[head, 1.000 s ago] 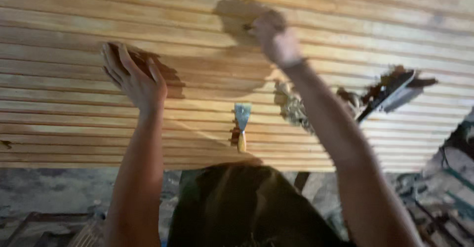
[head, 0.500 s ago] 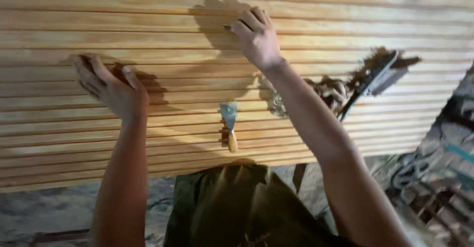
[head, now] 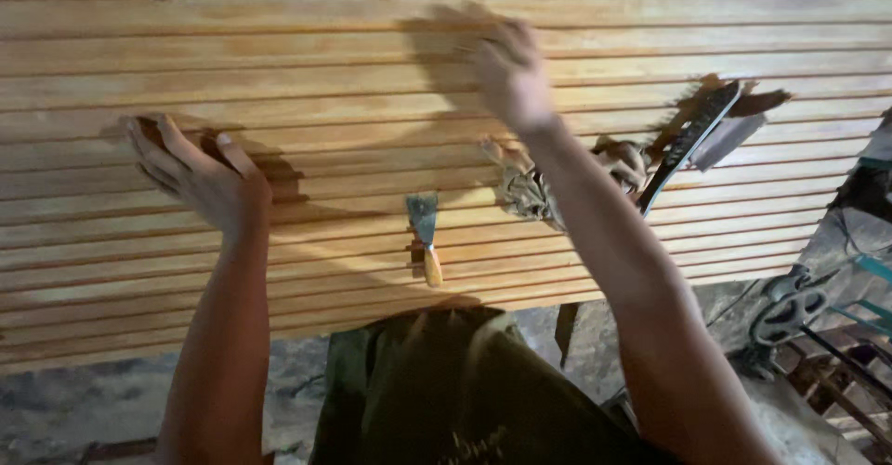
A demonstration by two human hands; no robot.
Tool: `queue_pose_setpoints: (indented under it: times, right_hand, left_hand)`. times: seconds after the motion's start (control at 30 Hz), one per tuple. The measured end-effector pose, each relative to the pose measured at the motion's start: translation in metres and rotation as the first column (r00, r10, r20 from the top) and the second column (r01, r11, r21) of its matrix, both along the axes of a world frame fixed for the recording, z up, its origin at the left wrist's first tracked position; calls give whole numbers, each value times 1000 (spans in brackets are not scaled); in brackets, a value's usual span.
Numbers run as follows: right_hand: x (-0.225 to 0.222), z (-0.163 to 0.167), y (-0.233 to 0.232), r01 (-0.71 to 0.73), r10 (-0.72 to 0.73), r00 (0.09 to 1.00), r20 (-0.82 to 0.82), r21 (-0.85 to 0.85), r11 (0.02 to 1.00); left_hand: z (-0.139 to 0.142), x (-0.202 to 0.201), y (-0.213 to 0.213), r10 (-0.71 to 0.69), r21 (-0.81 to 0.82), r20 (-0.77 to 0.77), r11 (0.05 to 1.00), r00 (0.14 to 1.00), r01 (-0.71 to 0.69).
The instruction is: The person sands a wooden slatted surface using a sanding block and a putty knife, then wipes the surface with a cloth. The person alternates between sanding and wiping, moving across different sections of the surface.
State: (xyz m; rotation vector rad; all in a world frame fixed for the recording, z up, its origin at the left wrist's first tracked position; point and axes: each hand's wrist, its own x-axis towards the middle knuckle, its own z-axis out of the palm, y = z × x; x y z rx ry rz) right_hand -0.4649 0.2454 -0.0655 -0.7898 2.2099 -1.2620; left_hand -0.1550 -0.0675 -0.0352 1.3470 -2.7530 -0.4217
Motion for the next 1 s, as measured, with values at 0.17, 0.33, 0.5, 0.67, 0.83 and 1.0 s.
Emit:
queue_pose_setpoints:
  times: [0.17, 0.33, 0.5, 0.67, 0.83, 1.0]
  right_hand:
    - [-22, 21, 34, -188, 364, 688, -628, 331, 925]
    - [-44, 56, 58, -173, 402, 598, -693, 378, 909]
    - [47, -1, -123, -165, 200, 892, -405, 118, 979]
    - [87, -16, -221, -353, 452, 576, -681, 291, 889]
    - [32, 28, -115, -348, 470, 560, -682, 321, 881]
    - [42, 25, -116, -196, 372, 667, -645, 329, 924]
  left_hand:
    - [-3, -4, -5, 89, 26, 4, 996, 996, -89]
    - [-11, -2, -10, 63, 2, -51, 998, 997, -63]
    - [-21, 7, -14, -7, -107, -85, 994, 996, -2]
    - [-21, 4, -15, 18, -79, -81, 997, 997, -24]
    - [-17, 3, -19, 16, -31, -80, 999, 997, -19]
    - [-32, 12, -23, 13, 19, -34, 1000, 999, -12]
